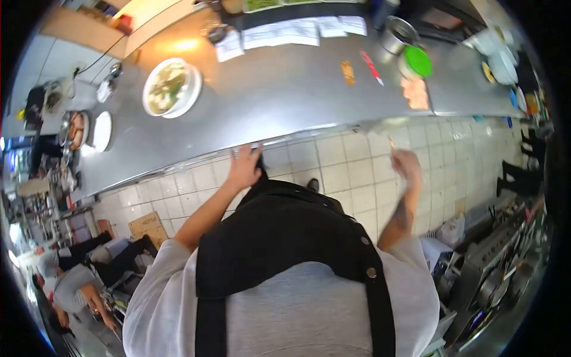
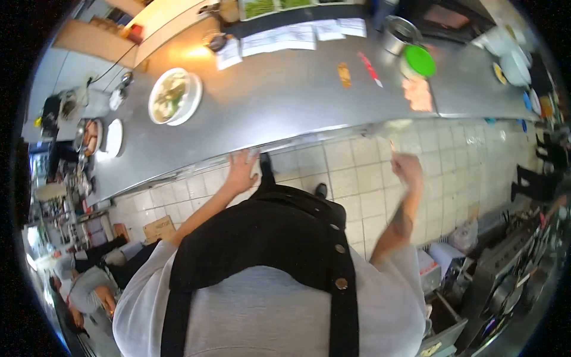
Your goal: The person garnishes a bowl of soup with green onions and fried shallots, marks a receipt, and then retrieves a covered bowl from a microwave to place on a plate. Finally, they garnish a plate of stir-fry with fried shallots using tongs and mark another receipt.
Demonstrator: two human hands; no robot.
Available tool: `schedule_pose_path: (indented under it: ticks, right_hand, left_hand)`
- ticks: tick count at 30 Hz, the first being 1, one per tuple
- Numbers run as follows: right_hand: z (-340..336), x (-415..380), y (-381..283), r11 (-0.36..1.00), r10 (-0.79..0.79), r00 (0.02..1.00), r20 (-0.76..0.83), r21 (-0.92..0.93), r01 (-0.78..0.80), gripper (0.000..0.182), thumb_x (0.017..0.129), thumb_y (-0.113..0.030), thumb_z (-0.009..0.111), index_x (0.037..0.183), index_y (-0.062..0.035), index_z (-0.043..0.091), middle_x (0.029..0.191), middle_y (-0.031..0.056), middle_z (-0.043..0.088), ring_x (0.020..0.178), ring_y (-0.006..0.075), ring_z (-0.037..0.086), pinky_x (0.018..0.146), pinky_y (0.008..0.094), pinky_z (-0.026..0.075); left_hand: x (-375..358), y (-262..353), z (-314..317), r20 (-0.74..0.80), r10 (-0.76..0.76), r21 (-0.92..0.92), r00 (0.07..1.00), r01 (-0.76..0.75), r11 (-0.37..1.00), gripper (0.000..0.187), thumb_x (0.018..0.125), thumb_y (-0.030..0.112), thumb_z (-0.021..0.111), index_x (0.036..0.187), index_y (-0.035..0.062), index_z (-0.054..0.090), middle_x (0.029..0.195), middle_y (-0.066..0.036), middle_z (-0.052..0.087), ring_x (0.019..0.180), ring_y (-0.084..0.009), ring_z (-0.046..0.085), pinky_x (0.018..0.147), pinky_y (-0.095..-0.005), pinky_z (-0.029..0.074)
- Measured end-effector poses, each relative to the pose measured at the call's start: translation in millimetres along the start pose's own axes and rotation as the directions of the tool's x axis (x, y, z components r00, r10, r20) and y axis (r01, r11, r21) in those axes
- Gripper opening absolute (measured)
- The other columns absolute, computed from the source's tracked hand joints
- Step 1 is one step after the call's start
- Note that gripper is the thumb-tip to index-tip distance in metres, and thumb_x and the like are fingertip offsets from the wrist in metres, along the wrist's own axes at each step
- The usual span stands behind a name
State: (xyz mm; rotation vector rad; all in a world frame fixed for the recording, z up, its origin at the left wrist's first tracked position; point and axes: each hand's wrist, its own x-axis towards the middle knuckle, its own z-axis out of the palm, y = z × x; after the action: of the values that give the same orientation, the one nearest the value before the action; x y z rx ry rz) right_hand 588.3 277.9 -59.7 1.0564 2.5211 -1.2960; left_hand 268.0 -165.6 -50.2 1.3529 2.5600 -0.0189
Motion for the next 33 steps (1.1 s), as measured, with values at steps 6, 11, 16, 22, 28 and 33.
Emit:
schedule_pose_path:
  ticks: [6,11,16,22,28,33]
  right_hand:
    - [80.1,-9.4,-253.3,0.84,0.11,0.978,0.177,0.509,-0.187,0.023,0.084,-0.022,0.062,0.071,-0.003,0.063,0.061,-0.0016,0.054,0.056,0.0071,0.048,0.051,0.0232,0.038]
    - [203.7,133.6,-368.9,0.836,-0.231,0.918,0.324,0.548,0.017,0.025,0.084,-0.023,0.065,0.07,-0.0025,0.063,0.063,0.0015,0.055,0.057,0.0097,0.048,0.053,0.0261,0.038]
    - [263.3,215.8,-439.7,0.78,-0.183,0.834,0.521,0.593,-0.199,0.021,0.084,-0.018,0.067,0.079,0.0019,0.064,0.066,0.0057,0.059,0.058,0.0121,0.053,0.05,0.0251,0.039]
    - [273.4,226.9,-472.4,0.772,-0.035,0.846,0.533,0.551,-0.315,0.019,0.082,-0.016,0.071,0.083,0.0017,0.063,0.066,0.0061,0.06,0.057,0.0147,0.057,0.054,0.0262,0.048]
    - [220.4,182.1,-453.6,0.621,-0.003,0.9,0.436,0.706,-0.34,0.032,0.086,-0.022,0.069,0.104,0.0038,0.062,0.077,0.0071,0.064,0.066,0.011,0.06,0.061,0.0227,0.052]
    - [156.0,158.0,-379.8,0.666,0.144,0.974,0.175,0.711,-0.226,0.03,0.085,-0.024,0.069,0.098,0.0024,0.065,0.075,0.0041,0.063,0.063,0.0092,0.057,0.058,0.0234,0.048]
  left_hand:
    - [-41.3,-104.2,-28.0,0.15,-0.18,-0.814,0.972,0.224,0.536,0.033,0.088,0.019,0.055,0.118,0.0042,0.057,0.115,-0.018,0.06,0.105,-0.0282,0.059,0.091,-0.0396,0.047]
    - [-16.4,-175.6,-70.0,0.38,-0.413,-0.921,0.828,0.297,-0.252,0.033,0.099,0.018,0.04,0.117,-0.0057,0.052,0.109,-0.019,0.063,0.098,-0.0267,0.064,0.087,-0.0342,0.051]
    - [31.7,-221.3,-84.4,0.458,-0.448,-0.816,0.768,0.163,-0.554,0.036,0.101,0.02,0.034,0.119,-0.0084,0.046,0.111,-0.022,0.061,0.103,-0.0289,0.062,0.09,-0.0385,0.051]
    - [69.2,-225.1,-70.7,0.52,-0.503,-0.689,0.69,-0.009,-0.725,0.029,0.101,0.012,0.031,0.12,-0.0079,0.041,0.114,-0.025,0.058,0.103,-0.0353,0.061,0.092,-0.0435,0.052]
    - [86.4,-221.5,-77.9,0.463,-0.626,-0.747,0.628,-0.104,-0.657,0.025,0.099,0.006,0.031,0.118,-0.0085,0.041,0.112,-0.025,0.058,0.1,-0.0379,0.062,0.089,-0.0451,0.055]
    - [121.7,-248.1,-75.7,0.469,-0.678,-0.697,0.566,-0.234,-0.678,0.018,0.097,0.002,0.038,0.109,-0.0086,0.047,0.096,-0.023,0.063,0.083,-0.0334,0.068,0.074,-0.0387,0.06]
